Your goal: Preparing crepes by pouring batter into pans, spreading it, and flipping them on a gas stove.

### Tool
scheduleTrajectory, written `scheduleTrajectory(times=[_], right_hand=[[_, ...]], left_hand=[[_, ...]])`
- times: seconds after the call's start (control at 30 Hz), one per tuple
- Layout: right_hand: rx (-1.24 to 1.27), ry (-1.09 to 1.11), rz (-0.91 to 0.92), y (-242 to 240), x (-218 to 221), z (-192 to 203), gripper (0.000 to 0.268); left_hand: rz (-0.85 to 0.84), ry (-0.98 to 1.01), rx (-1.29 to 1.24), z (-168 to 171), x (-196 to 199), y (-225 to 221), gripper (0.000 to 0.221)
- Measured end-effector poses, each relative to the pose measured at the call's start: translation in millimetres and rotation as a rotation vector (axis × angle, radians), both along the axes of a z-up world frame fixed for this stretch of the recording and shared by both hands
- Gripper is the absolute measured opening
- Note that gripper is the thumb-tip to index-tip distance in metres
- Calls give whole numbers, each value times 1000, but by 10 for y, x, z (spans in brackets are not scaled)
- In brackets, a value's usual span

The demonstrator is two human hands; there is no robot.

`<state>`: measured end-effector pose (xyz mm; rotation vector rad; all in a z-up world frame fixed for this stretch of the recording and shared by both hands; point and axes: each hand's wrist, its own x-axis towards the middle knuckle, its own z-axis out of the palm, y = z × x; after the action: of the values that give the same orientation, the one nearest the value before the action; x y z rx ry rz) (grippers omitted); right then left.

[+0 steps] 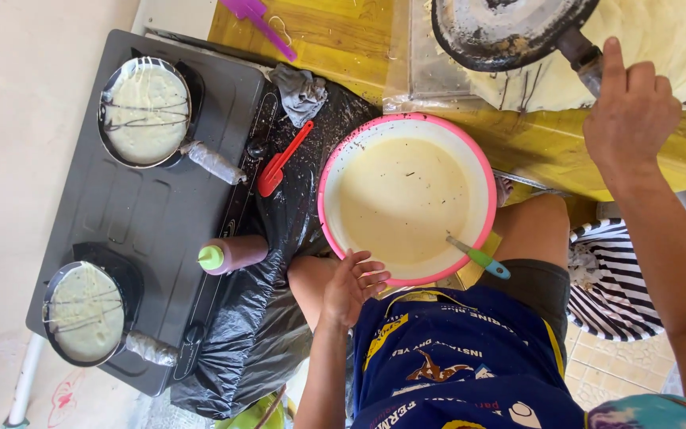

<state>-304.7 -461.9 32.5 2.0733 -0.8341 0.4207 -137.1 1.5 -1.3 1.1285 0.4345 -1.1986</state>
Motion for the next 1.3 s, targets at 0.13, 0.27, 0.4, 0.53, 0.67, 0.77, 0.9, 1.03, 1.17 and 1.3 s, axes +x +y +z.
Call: scheduleTrajectory(times=[0.13, 0.27, 0.4, 0.53, 0.67, 0.77, 0.9, 1.03, 1.17, 1.3], right_hand=[[-118, 165, -102, 72, 231, 329, 73], [-330, 115, -13, 20, 427, 542, 96], [0, 13, 42, 496, 694, 790, 72], [1669, -702, 273, 1492, 952, 774, 33], [2427, -858, 585, 2591, 1042, 500, 71], [2969, -1058, 705, 3345, 1226, 385, 78], [2899, -1010, 989, 3746, 1385, 756, 62], [1837, -296, 894, 3151, 1441, 399, 50], [1595, -363, 29, 1409, 1738, 685, 53], [1062, -424, 313, -685, 1815, -117, 19]], left_hand=[[-152, -37, 23, 180, -132, -195, 50], [-256, -87, 30, 297, -155, -245, 48], [-230, -255, 94, 489, -122, -365, 49], [-254, -860, -36, 820, -141, -624, 70], [-129, -878, -268, 406, -193, -638, 100], [196, -759, -132, 637, -284, -259, 74], [244, -784, 4, 988, -179, 304, 66], [261, -936, -75, 1141, -75, 486, 27], [113, -819, 209, 1156, 228, 327, 14], [3, -774, 248, 860, 822, -658, 38]])
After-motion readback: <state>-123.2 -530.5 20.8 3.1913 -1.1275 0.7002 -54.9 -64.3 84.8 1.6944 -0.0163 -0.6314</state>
